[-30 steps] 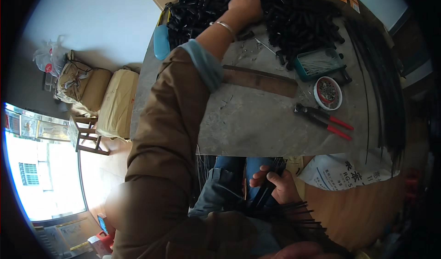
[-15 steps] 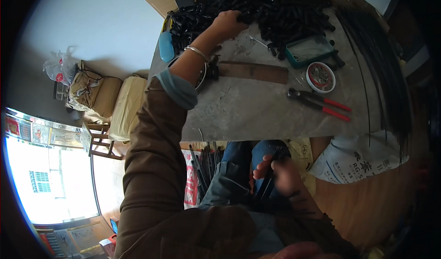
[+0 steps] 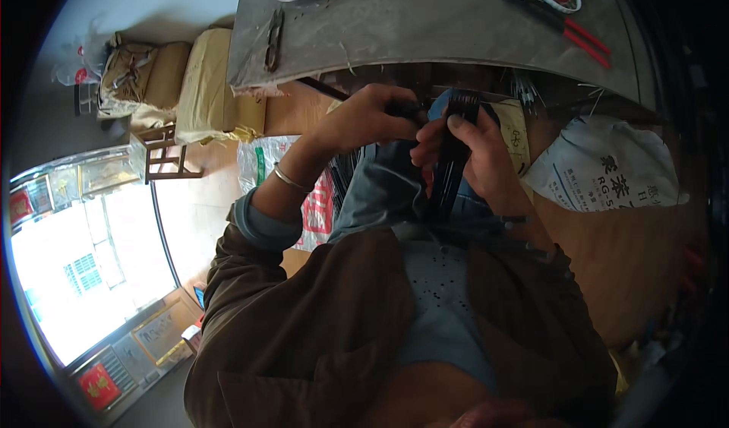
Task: Insert black rods into circular hubs and secure them using pliers.
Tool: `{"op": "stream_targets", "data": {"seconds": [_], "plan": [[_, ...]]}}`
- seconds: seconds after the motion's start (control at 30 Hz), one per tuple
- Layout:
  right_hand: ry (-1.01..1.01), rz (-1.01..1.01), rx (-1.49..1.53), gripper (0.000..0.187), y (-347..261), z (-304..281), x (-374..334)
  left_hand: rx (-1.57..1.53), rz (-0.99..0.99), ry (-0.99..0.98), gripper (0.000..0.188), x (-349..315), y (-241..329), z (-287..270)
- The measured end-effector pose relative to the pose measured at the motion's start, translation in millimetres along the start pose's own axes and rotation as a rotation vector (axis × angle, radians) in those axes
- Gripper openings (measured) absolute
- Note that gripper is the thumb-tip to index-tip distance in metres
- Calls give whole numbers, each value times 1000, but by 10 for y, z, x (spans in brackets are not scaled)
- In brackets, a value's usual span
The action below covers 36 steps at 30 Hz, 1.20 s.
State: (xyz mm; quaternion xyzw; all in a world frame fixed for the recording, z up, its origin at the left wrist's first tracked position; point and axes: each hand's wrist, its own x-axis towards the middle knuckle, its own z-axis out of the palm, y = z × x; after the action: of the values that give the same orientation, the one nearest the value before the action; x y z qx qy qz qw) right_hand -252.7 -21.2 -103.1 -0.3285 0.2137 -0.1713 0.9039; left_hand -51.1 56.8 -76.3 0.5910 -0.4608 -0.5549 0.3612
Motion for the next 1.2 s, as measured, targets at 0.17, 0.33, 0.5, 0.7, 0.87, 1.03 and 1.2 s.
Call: {"op": "stream_targets", "data": {"seconds": [0.17, 0.33, 0.5, 0.7, 0.87, 1.03, 1.2], "plan": [[-45, -43, -78, 21, 94, 133, 14, -807, 10, 31, 15, -93, -437, 214], [4, -60, -130, 21, 182, 266, 78, -1153, 201, -182, 25, -68, -526, 211], [74, -58, -198, 23, 209, 357, 112, -1081, 108, 235, 20, 111, -468, 128], [62, -61, -186, 26, 234, 310, 185, -1198, 233, 136, 22, 209, -560, 116], [17, -84, -223, 27, 223, 310, 159, -1168, 185, 203, 20, 223, -470, 143], [26, -118, -258, 29, 203, 283, 98, -1126, 219, 191, 20, 229, -380, 189], [62, -116, -223, 28, 173, 266, 39, -1027, 245, 261, 12, 217, -196, 257]]}}
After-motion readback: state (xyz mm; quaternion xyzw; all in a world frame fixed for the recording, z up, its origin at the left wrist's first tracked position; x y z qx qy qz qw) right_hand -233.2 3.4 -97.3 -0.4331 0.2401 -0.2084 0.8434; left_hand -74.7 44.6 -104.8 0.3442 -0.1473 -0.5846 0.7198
